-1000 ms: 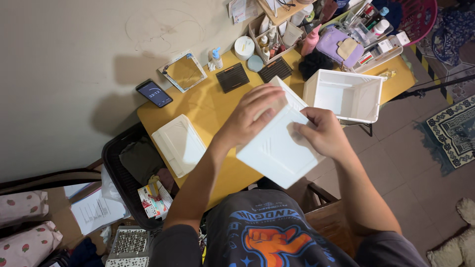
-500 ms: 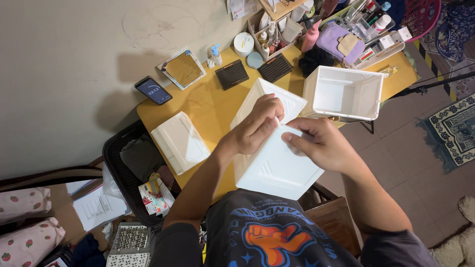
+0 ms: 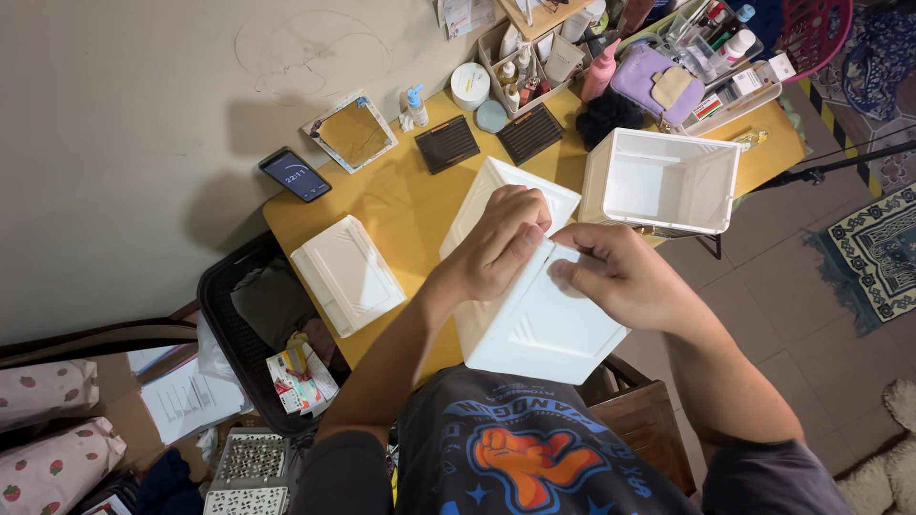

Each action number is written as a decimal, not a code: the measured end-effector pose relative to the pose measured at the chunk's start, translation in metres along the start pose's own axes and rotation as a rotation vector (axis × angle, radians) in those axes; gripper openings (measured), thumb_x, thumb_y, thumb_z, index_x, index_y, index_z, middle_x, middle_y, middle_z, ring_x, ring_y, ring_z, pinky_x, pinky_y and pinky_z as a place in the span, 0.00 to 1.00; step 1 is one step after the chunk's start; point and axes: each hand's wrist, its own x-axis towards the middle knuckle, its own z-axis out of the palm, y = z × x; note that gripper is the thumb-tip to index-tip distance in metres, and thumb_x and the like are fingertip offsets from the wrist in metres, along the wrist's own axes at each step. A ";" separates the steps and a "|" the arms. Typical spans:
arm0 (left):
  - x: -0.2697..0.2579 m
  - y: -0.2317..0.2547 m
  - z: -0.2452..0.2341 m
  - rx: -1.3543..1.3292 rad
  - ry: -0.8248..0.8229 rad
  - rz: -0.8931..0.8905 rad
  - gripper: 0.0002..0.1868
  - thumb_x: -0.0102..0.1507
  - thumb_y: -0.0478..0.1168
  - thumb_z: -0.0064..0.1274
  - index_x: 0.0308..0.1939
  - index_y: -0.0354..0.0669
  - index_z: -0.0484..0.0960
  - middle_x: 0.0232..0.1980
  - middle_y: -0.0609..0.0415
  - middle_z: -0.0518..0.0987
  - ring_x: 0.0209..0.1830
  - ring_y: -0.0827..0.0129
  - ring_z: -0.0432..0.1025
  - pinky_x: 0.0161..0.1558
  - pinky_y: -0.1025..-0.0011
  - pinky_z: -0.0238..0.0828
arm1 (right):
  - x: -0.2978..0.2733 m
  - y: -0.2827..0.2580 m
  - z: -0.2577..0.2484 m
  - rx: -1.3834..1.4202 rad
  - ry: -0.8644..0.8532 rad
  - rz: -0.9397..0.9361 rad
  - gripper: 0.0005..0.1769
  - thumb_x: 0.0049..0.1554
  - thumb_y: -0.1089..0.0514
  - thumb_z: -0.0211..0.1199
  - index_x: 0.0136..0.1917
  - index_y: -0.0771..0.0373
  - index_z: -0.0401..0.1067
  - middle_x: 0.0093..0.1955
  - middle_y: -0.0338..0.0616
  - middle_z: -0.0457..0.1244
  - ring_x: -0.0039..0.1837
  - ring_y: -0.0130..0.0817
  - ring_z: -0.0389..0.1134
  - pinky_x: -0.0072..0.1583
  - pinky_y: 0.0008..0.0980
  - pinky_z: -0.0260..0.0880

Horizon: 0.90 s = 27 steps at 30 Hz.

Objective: The person assembles a white plastic storage box by folding its sides into shape, inserting a metal grate, and placing the top cover on the assembled base. The person handles the box parts and grate by hand on a cluttered table.

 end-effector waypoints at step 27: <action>0.005 -0.007 0.015 0.187 0.020 -0.053 0.18 0.76 0.48 0.31 0.40 0.41 0.68 0.41 0.50 0.68 0.47 0.56 0.65 0.57 0.59 0.55 | 0.011 -0.007 -0.008 -0.038 -0.012 0.051 0.10 0.55 0.59 0.70 0.45 0.69 0.78 0.26 0.29 0.58 0.28 0.14 0.51 0.29 0.24 0.49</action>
